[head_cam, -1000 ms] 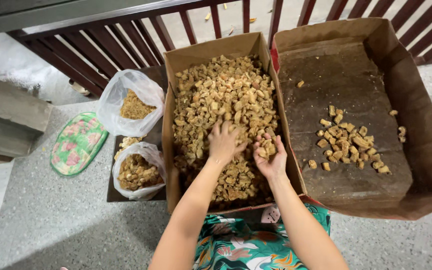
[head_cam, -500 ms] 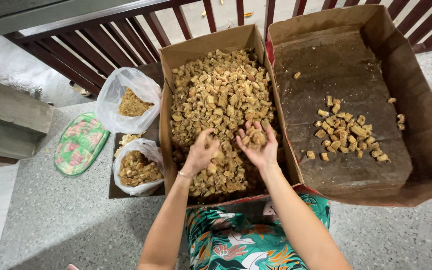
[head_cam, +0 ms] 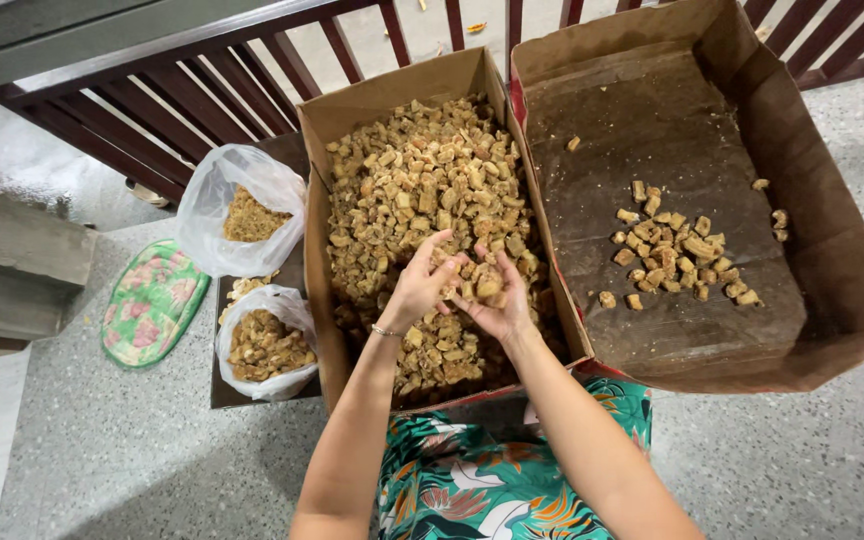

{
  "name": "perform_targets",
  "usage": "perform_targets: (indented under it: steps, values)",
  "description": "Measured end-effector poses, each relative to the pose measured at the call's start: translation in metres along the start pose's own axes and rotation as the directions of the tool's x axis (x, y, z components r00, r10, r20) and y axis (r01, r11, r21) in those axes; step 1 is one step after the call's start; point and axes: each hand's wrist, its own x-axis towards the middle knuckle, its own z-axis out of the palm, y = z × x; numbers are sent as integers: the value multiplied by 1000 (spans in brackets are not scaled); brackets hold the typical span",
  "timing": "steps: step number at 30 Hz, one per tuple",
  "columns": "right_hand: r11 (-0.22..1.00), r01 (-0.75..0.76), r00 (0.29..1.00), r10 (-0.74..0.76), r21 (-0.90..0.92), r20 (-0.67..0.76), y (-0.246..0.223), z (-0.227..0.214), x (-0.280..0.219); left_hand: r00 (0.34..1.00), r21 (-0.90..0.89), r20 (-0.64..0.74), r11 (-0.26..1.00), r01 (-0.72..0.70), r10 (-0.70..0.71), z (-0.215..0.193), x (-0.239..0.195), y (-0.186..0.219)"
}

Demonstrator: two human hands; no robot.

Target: The person sorts small, irregular, light-brown food pieces from a large cardboard box into a smaller adjacent box. They pick up handfuls of the pieces, inspect them, and transfer them by hand. The process is repetitive and involves moving the food from one container to another.

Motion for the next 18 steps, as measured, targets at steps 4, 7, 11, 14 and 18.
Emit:
perform_targets:
  steps: [4,7,11,14,18]
  values:
    - [1000,-5,999,4,30,32,-2,12,-6,998,-409,67,912,21,7,-7,9,-13]
    - [999,-11,1000,10,-36,-4,-3,21,-13,992,-612,111,790,27,52,-12,11,-25]
    - [999,-28,997,31,-30,72,-2,15,-10,979,-693,148,721,2,139,-14,5,-27]
    - [998,-48,988,54,-42,142,0,8,-7,975,-646,144,762,-36,168,-10,7,-24]
    - [992,-103,980,114,-73,164,1,10,-8,972,-390,112,909,-149,208,-7,12,-19]
